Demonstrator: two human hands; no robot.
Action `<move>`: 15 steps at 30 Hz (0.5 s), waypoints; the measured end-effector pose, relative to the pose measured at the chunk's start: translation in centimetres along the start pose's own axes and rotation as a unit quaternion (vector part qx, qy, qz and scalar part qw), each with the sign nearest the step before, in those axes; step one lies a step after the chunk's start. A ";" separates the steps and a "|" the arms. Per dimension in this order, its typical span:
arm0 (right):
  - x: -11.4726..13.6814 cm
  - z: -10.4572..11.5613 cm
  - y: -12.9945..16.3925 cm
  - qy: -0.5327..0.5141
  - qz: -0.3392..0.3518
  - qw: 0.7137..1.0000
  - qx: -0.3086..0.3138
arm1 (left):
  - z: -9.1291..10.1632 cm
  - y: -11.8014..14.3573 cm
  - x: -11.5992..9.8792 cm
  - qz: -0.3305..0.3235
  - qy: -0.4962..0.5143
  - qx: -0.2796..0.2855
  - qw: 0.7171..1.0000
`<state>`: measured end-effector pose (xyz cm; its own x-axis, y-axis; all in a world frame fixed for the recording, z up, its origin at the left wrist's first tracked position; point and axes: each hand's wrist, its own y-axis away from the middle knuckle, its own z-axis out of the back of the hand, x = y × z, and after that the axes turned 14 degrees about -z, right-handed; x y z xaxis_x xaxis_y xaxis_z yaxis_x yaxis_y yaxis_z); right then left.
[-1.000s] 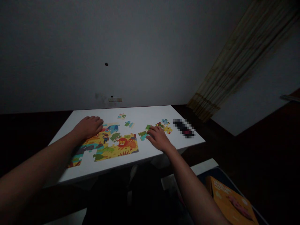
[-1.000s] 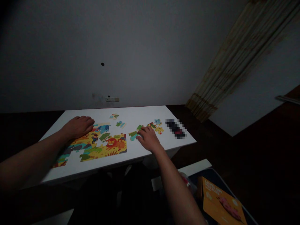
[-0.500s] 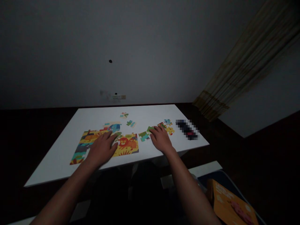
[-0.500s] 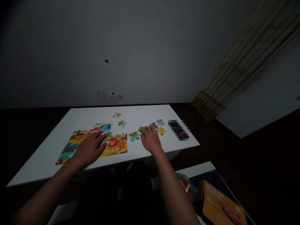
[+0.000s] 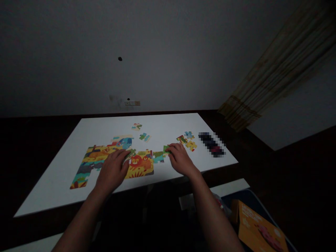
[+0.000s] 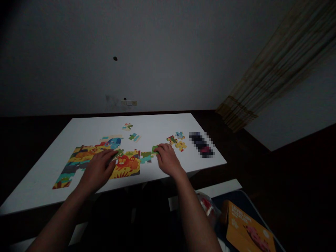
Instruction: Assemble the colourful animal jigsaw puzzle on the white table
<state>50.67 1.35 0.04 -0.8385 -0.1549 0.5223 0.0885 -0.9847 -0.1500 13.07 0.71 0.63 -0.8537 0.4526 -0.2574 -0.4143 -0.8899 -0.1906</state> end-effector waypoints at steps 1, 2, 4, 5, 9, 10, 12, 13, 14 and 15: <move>-0.2 -0.2 0.1 -0.010 0.004 1.000 -0.004 | -0.1 0.1 0.1 0.000 0.011 -0.013 1.000; -0.4 -0.5 0.1 -0.021 0.008 1.000 -0.008 | -0.3 0.1 0.1 0.000 0.019 -0.025 0.999; -0.8 -0.6 -0.1 -0.042 0.005 0.999 -0.022 | -0.5 0.2 0.2 -0.002 0.030 -0.045 0.999; -1.1 -0.5 -0.3 -0.048 -0.007 0.998 -0.036 | -0.6 0.2 0.2 -0.003 0.032 -0.051 0.998; -2.8 1.8 -2.9 0.017 -0.136 0.984 -0.115 | -0.9 0.3 0.1 -0.009 0.035 -0.067 0.997; -3.4 2.6 -3.8 0.060 -0.174 0.976 -0.115 | -1.0 0.3 0.1 -0.011 0.034 -0.071 0.997; -4.4 4.5 -5.6 0.125 -0.215 0.964 -0.094 | -1.1 0.4 0.1 -0.016 0.032 -0.080 0.996; -4.9 5.4 -6.4 0.142 -0.221 0.961 -0.080 | -1.2 0.4 0.1 -0.017 0.031 -0.084 0.996; -5.3 6.1 -7.1 0.156 -0.227 0.959 -0.064 | -1.3 0.5 0.1 -0.019 0.032 -0.087 0.995; -5.6 6.8 -7.7 0.164 -0.231 0.958 -0.047 | -1.3 0.5 0.1 -0.022 0.034 -0.090 0.995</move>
<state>58.37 9.30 3.96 -0.9021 0.3436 0.2612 -0.3680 -0.9285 -0.0495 13.17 0.41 -0.73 -0.8102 0.4987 -0.3081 -0.3822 -0.8479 -0.3673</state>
